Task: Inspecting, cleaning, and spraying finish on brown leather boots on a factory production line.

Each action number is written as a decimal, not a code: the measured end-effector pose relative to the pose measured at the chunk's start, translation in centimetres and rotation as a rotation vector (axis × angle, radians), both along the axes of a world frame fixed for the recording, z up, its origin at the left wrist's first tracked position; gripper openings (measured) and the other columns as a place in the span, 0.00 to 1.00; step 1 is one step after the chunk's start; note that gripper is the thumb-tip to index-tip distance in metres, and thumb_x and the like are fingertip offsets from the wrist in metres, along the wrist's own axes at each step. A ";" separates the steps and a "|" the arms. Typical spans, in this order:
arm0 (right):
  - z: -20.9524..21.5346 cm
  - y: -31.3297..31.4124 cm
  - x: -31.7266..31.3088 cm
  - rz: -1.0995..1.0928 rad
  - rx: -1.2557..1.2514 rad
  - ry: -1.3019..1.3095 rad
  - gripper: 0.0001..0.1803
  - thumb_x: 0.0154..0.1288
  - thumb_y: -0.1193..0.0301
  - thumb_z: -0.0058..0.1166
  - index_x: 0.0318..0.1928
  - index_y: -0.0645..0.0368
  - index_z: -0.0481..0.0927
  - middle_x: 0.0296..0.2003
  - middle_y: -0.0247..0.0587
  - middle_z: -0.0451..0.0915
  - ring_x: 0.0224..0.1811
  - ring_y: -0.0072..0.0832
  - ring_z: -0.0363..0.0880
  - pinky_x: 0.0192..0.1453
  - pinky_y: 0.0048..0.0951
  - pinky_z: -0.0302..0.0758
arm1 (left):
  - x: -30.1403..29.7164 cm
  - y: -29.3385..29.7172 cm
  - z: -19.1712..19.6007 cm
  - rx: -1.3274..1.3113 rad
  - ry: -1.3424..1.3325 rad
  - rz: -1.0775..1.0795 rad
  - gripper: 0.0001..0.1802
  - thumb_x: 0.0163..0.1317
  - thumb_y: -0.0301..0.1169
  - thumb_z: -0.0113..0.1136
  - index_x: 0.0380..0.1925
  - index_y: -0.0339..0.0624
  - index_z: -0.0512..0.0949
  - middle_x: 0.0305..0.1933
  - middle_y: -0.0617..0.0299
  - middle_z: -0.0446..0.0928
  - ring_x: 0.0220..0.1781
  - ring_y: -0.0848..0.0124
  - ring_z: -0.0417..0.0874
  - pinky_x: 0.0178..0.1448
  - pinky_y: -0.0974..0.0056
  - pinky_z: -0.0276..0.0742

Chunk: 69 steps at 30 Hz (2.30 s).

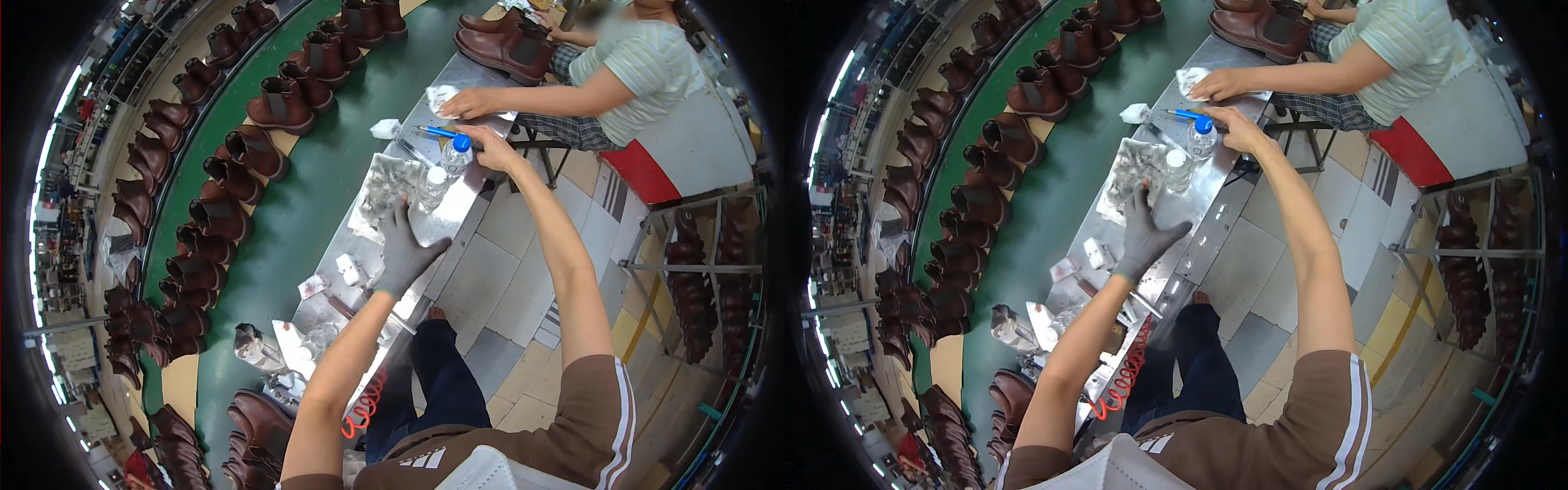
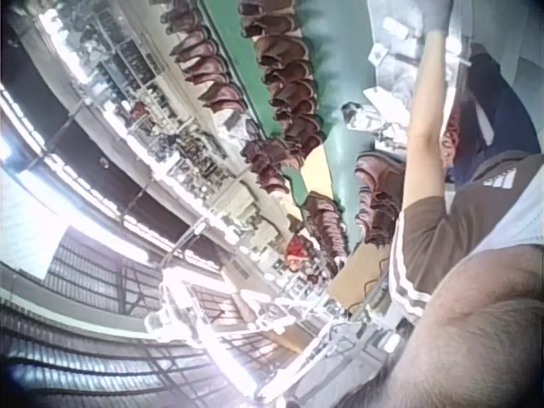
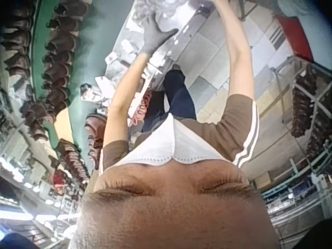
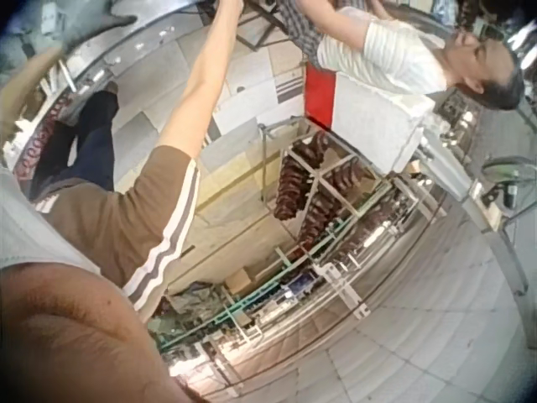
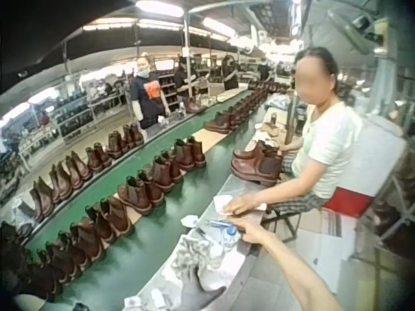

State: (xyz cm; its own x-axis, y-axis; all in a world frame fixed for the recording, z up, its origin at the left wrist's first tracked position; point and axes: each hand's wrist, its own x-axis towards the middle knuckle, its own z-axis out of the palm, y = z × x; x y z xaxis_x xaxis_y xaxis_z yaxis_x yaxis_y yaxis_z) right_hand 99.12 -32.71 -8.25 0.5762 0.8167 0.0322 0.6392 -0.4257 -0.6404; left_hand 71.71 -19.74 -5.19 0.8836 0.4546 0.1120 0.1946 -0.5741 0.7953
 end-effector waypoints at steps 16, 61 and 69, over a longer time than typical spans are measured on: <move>-3.4 2.3 1.8 0.137 -0.045 -0.175 0.42 0.49 0.79 0.57 0.65 0.36 0.63 0.63 0.37 0.64 0.56 0.47 0.64 0.63 0.39 0.64 | 7.3 -1.5 -3.2 0.169 0.009 0.293 0.34 0.33 0.43 0.69 0.45 0.45 0.72 0.53 0.60 0.67 0.55 0.52 0.63 0.58 0.50 0.62; 3.8 2.9 -22.3 -0.048 0.125 -0.074 0.47 0.39 0.84 0.45 0.67 0.60 0.55 0.65 0.53 0.57 0.64 0.53 0.55 0.68 0.43 0.55 | -15.0 1.1 3.3 -0.107 0.040 0.245 0.40 0.41 0.26 0.59 0.58 0.31 0.57 0.57 0.41 0.57 0.61 0.44 0.61 0.66 0.55 0.61; -0.2 2.9 -21.5 -0.064 -0.094 -0.010 0.33 0.52 0.78 0.52 0.62 0.65 0.62 0.50 0.55 0.68 0.52 0.50 0.65 0.57 0.43 0.66 | -14.1 5.6 6.8 -0.019 0.273 0.003 0.34 0.44 0.31 0.61 0.54 0.36 0.65 0.53 0.45 0.67 0.55 0.50 0.70 0.60 0.57 0.68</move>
State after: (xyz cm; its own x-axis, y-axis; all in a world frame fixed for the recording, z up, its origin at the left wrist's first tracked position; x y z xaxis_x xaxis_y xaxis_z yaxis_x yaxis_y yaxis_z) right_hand 77.61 -29.82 -8.42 0.6270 0.7781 -0.0365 0.6151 -0.5234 -0.5897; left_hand 57.57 -14.11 1.58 0.8786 0.4570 -0.1385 0.4047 -0.5586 0.7240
